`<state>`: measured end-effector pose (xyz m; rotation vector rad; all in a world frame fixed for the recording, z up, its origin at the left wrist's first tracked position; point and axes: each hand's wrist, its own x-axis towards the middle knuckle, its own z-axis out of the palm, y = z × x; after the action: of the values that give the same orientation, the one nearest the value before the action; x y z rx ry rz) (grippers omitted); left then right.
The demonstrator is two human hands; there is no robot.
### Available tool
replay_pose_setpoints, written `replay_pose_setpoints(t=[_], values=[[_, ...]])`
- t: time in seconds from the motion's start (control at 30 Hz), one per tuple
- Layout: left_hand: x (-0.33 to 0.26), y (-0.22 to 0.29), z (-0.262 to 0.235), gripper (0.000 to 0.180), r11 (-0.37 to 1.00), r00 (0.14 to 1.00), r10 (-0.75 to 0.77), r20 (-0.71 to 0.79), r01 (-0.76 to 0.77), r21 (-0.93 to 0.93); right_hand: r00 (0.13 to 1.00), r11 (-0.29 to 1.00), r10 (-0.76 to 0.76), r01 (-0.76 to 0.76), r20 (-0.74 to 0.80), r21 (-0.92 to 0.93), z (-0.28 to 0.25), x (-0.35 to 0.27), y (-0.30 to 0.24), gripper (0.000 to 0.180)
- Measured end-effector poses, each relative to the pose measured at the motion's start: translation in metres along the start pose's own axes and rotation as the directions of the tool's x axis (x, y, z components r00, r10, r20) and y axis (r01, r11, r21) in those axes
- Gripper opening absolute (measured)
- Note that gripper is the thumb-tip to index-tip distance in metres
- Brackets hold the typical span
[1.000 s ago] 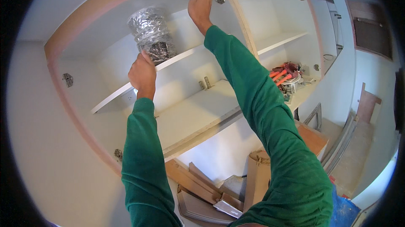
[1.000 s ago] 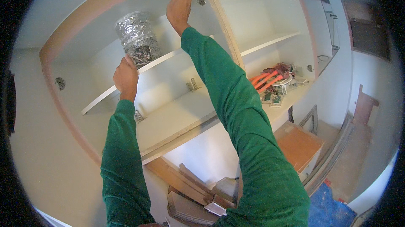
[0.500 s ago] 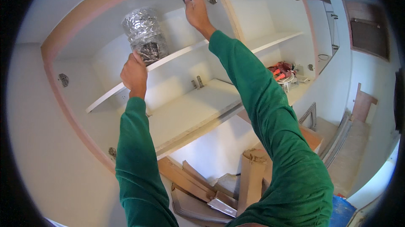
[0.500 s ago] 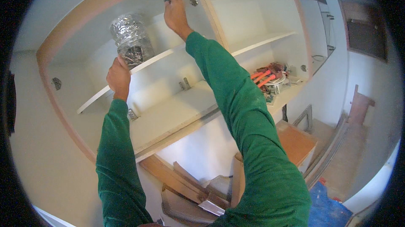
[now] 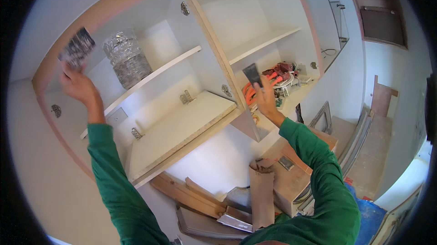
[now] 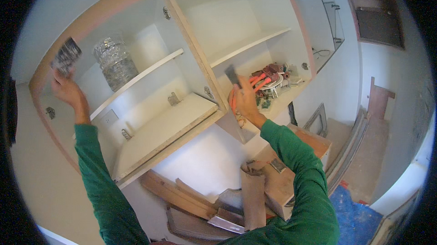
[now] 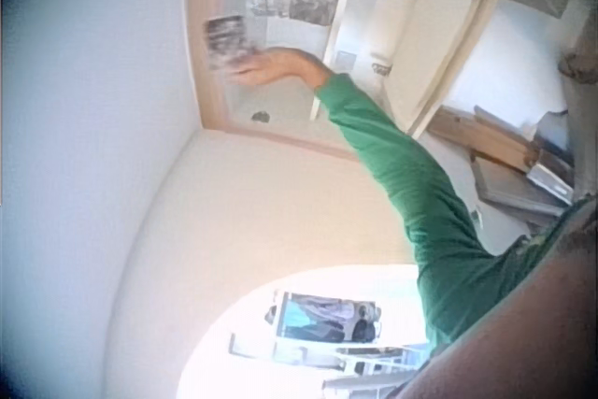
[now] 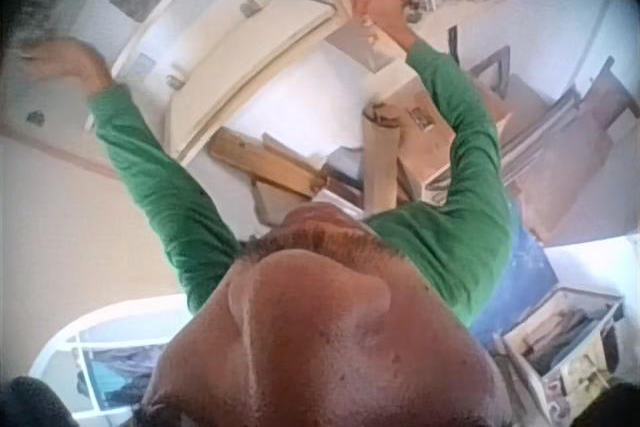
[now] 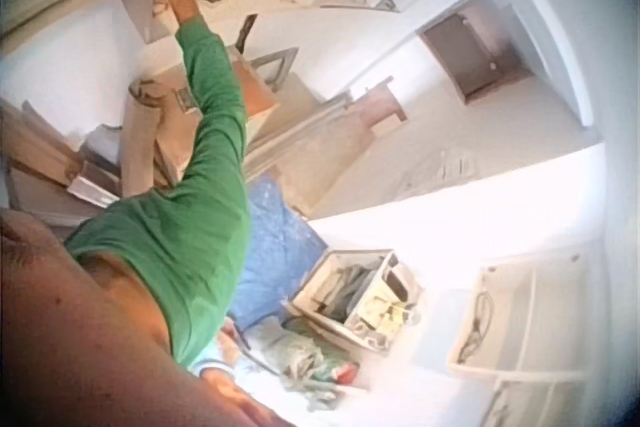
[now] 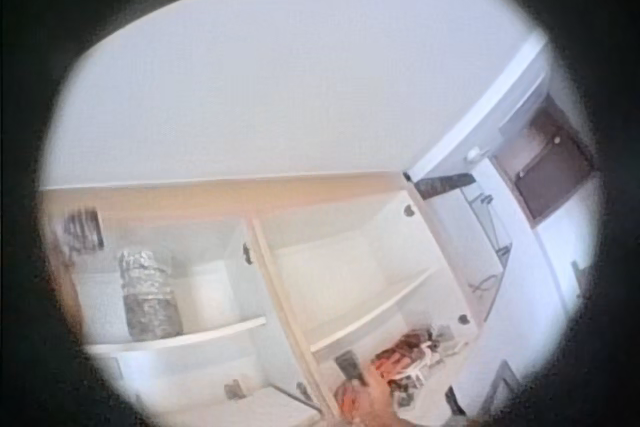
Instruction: The person assembles a white wall-mounted cabinet by attaching wooden trim pieces to the frame. They use a utility knife to trim excess material and a sanding block to smooth the edges of the wood. The person also handles a plastic-wrapped item and a bucket during the process.
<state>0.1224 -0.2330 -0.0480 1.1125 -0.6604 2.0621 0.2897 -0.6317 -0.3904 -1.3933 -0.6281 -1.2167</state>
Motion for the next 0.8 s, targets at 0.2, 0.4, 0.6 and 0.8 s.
replay_pose_setpoints(t=[0.2,0.4,0.6,0.8], values=[[0.051,0.039,0.077,0.028,0.628,0.697,0.537,0.474,-0.706,0.326,0.994,0.982,0.017,-0.036,-0.103,-0.184,-0.024,-0.037,0.077,0.034],[0.026,0.002,0.124,0.033,0.317,0.413,0.225,0.883,-0.888,0.334,0.983,0.968,0.181,-0.183,-0.025,-0.172,-0.025,-0.058,0.111,0.036],[0.019,-0.018,0.138,0.043,0.247,0.421,0.274,0.865,-0.900,0.360,0.978,0.955,0.203,-0.187,0.046,-0.230,-0.028,-0.080,0.144,0.037],[0.010,-0.023,0.200,0.040,0.402,0.333,0.287,0.898,-0.893,0.203,0.930,0.902,0.365,-0.345,0.032,-0.261,-0.040,-0.100,0.178,0.035]])
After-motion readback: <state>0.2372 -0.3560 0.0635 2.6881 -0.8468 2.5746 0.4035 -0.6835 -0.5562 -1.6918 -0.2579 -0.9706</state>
